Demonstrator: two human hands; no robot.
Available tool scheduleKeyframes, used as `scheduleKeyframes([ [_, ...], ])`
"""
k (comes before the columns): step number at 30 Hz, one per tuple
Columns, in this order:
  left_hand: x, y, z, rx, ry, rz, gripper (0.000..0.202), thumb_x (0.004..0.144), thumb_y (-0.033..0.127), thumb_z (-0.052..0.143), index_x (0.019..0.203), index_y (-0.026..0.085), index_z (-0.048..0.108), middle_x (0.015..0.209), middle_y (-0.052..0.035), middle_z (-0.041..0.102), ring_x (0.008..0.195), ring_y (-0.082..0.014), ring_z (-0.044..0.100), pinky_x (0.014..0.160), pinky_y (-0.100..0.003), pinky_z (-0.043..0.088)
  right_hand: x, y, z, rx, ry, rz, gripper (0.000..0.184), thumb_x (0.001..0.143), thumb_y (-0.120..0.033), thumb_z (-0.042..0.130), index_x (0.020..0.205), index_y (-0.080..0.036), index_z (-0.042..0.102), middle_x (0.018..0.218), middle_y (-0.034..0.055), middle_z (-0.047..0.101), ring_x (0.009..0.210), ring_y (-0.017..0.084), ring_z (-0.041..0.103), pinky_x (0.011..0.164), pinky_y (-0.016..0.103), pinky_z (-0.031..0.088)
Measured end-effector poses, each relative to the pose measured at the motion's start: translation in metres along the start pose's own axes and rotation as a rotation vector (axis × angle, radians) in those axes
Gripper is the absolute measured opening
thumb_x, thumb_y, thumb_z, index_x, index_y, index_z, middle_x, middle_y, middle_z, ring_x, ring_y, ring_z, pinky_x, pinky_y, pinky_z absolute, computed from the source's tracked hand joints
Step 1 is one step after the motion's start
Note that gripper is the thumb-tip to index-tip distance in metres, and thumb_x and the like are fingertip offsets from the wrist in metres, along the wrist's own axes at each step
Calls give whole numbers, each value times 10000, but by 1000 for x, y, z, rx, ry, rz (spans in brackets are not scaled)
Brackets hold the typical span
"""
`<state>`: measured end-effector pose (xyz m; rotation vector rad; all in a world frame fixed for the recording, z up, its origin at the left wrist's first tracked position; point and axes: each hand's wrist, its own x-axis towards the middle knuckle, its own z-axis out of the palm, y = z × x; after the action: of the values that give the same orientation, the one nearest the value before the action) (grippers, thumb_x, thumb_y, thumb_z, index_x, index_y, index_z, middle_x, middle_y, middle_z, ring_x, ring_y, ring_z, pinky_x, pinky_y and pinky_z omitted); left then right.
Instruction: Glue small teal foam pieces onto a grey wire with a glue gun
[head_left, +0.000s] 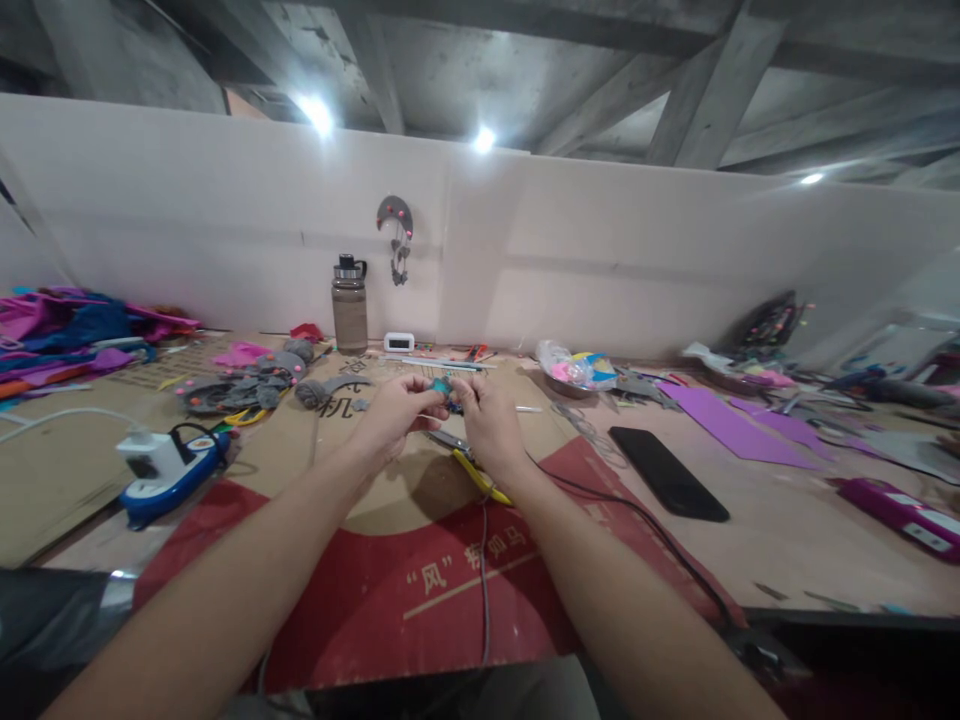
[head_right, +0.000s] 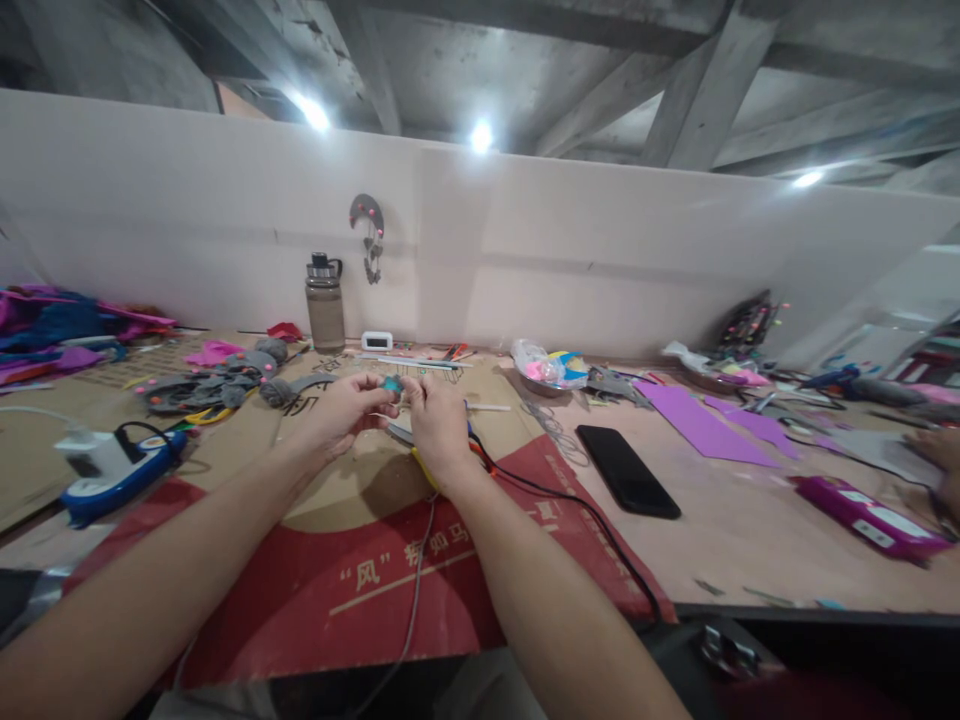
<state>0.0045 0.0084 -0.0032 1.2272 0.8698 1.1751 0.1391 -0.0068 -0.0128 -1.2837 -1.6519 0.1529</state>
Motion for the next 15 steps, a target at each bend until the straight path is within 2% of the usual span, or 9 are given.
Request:
scheduleKeyframes([
  [6, 0, -1, 0, -41, -83, -7, 258, 616, 197, 723, 839, 124, 615, 756, -26, 623, 580, -90, 599, 500, -197, 488, -1, 0, 0, 45, -9, 27, 350, 882, -410, 346, 677, -192, 528, 645, 6, 567, 605, 130, 480, 560, 238, 319],
  [10, 0, -1, 0, -88, -126, -33, 202, 672, 207, 688, 845, 118, 634, 743, -45, 643, 602, -101, 611, 520, -199, 502, 0, 0, 0, 65, -13, 29, 354, 881, -414, 347, 670, -189, 520, 638, 2, 560, 598, 121, 472, 563, 232, 322],
  [15, 0, -1, -1, -141, -125, -49, 157, 734, 214, 636, 839, 97, 638, 738, -78, 661, 597, -107, 618, 531, -197, 511, 1, 0, -1, 104, -32, 33, 363, 875, -432, 353, 672, -183, 522, 647, 1, 568, 597, 113, 477, 564, 224, 320],
])
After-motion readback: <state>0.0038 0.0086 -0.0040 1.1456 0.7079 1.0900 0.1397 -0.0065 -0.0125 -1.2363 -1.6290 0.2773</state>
